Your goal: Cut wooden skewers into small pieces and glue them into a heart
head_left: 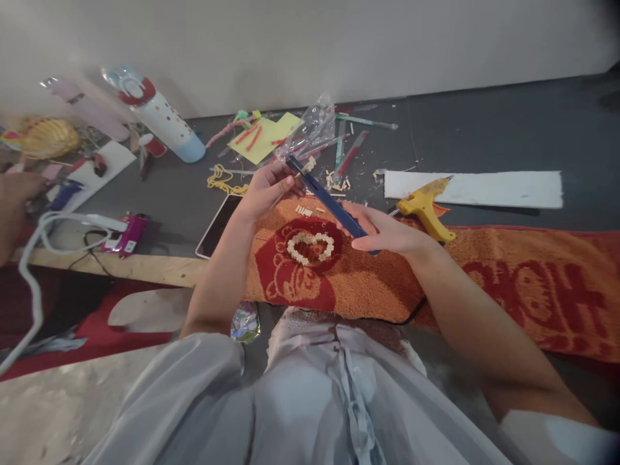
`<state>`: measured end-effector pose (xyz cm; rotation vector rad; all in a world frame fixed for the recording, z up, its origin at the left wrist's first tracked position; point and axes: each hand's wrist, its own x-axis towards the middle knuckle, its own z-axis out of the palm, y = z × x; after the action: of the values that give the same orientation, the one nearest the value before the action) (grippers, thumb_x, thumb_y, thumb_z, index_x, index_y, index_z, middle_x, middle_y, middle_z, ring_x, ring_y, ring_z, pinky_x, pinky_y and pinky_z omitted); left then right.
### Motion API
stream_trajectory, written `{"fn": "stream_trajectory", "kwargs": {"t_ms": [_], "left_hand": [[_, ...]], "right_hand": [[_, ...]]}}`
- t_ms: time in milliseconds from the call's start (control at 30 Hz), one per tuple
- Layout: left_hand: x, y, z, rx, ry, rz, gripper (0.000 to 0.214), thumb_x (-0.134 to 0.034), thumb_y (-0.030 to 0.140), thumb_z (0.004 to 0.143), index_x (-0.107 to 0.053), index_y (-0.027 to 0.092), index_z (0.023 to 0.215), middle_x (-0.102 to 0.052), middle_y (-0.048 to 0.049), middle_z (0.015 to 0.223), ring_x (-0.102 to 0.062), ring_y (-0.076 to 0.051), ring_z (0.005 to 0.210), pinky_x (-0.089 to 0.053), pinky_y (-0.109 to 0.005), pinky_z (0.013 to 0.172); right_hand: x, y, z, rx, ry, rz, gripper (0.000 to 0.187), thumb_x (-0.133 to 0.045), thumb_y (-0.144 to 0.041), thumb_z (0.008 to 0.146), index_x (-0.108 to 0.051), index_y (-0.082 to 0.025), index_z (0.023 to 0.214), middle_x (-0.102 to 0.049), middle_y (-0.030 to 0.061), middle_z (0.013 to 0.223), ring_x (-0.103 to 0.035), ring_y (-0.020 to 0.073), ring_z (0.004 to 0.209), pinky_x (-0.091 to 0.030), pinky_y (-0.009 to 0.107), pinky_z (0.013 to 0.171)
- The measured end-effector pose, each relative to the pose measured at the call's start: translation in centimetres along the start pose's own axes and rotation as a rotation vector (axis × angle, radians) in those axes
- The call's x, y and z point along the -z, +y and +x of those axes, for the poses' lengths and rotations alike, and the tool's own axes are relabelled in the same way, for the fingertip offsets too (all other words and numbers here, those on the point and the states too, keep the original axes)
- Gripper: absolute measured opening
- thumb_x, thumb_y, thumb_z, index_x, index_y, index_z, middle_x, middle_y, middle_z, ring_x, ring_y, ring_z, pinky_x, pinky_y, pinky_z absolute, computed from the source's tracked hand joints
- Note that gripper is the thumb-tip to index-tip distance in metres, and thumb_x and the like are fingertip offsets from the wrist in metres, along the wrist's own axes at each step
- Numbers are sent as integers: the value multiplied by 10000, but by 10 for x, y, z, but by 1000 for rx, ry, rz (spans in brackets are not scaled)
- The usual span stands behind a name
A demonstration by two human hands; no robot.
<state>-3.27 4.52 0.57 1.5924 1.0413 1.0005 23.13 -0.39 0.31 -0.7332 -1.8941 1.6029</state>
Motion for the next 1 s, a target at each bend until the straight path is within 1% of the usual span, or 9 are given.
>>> {"fn": "stream_trajectory", "kwargs": {"t_ms": [133,300,500,600,700,767,833,900,1000], "left_hand": [[0,-2,0,-5,18,5,574,-689,696,653,-589,179,880,-696,-53,789,-681,-133,669,-538,-222,557],[0,-2,1,-13,18,7,585,-692,713,635,-573,191,872,-669,-40,757,-655,-119,624,-506,-218,518],[-2,-1,1,-23,73,79,565,-666,720,659,-548,194,828,-556,9,620,-524,-72,454,-336,-207,362],[-3,-1,0,-9,86,62,563,-681,720,641,-544,203,817,-501,37,580,-456,-51,408,-273,-201,333],[-4,-1,1,-18,82,21,571,-698,726,611,-550,208,801,-471,53,556,-422,-44,384,-241,-194,318],[-4,-2,3,-24,71,17,562,-690,723,625,-563,202,794,-496,43,555,-432,-47,384,-242,-194,318],[-5,-4,4,-23,77,52,533,-671,704,670,-581,190,777,-541,20,559,-463,-57,398,-274,-194,334],[-6,-6,6,-38,135,130,473,-672,644,715,-603,176,743,-575,3,545,-493,-68,417,-333,-196,372],[-11,-8,5,-108,269,334,302,-670,464,785,-649,169,723,-608,3,542,-537,-87,473,-414,-208,468]], "right_hand": [[-1,0,1,6,-72,83,770,-724,-410,650,-483,-296,1372,-464,22,1482,-345,283,1416,-242,489,1179],[0,1,0,-6,-69,93,765,-731,-388,652,-480,-302,1370,-437,24,1502,-339,290,1419,-246,494,1177],[-1,0,1,-17,-74,102,788,-730,-407,646,-469,-308,1382,-449,16,1494,-324,295,1426,-252,492,1178],[-1,-3,1,-11,-86,112,798,-719,-384,647,-455,-295,1395,-442,17,1500,-328,291,1423,-245,499,1178],[-1,-4,1,-11,-85,113,785,-708,-376,657,-454,-281,1393,-454,25,1491,-347,290,1413,-260,493,1173],[-1,-2,0,-20,-72,98,763,-694,-382,680,-449,-270,1393,-468,36,1479,-367,293,1400,-268,494,1169],[-2,3,1,-39,-23,57,754,-689,-381,696,-437,-258,1396,-471,49,1474,-374,299,1394,-265,501,1170],[-2,8,2,-51,64,-5,765,-707,-376,688,-434,-238,1389,-459,63,1477,-358,315,1400,-247,513,1176],[-4,13,4,-90,137,-86,719,-720,-378,682,-481,-214,1340,-491,82,1435,-363,357,1387,-245,560,1168]]}}
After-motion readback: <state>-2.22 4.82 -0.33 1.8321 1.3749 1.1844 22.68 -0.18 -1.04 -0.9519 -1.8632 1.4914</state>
